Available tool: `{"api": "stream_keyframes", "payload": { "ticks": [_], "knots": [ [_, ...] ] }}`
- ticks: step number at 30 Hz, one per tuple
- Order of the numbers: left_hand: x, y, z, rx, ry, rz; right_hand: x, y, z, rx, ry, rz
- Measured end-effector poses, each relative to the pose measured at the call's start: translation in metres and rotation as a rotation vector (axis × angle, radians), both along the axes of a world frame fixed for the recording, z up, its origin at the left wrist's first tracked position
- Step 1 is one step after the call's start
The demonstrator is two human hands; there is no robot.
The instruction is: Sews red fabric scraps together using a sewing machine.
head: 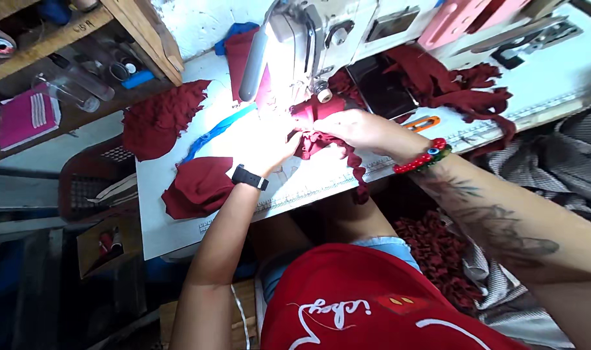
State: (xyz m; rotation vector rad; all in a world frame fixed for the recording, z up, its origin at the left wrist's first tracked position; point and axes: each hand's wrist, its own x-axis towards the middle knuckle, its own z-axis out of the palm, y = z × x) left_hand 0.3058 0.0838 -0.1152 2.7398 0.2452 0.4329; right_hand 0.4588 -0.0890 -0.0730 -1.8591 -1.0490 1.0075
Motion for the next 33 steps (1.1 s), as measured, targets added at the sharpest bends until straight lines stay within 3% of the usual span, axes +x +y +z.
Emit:
{"api": "stream_keyframes", "payload": {
  "ticks": [7,13,17,23,27,30,33],
  "knots": [
    [-0.001,-0.006,-0.003,-0.033,0.026,0.026,0.012,0.011,-0.018,0.038,-0.162,0.025],
    [-0.001,-0.007,0.002,-0.072,0.030,0.058,0.002,0.018,-0.003,-0.060,-0.195,0.007],
    [-0.003,-0.003,-0.002,-0.052,-0.016,0.046,0.008,0.024,-0.027,0.046,-0.328,0.026],
    [-0.005,-0.004,-0.009,-0.068,-0.054,0.066,-0.027,0.010,-0.023,0.110,-0.356,-0.137],
    [-0.006,-0.005,-0.009,-0.033,-0.014,0.092,-0.037,-0.004,-0.059,0.254,-0.559,-0.152],
    [-0.007,-0.005,-0.011,-0.058,-0.042,0.070,-0.036,0.002,-0.043,0.199,-0.700,-0.092],
    [-0.007,-0.006,-0.014,-0.034,-0.049,0.045,-0.037,-0.006,-0.057,0.287,-0.919,-0.030]
  ]
}}
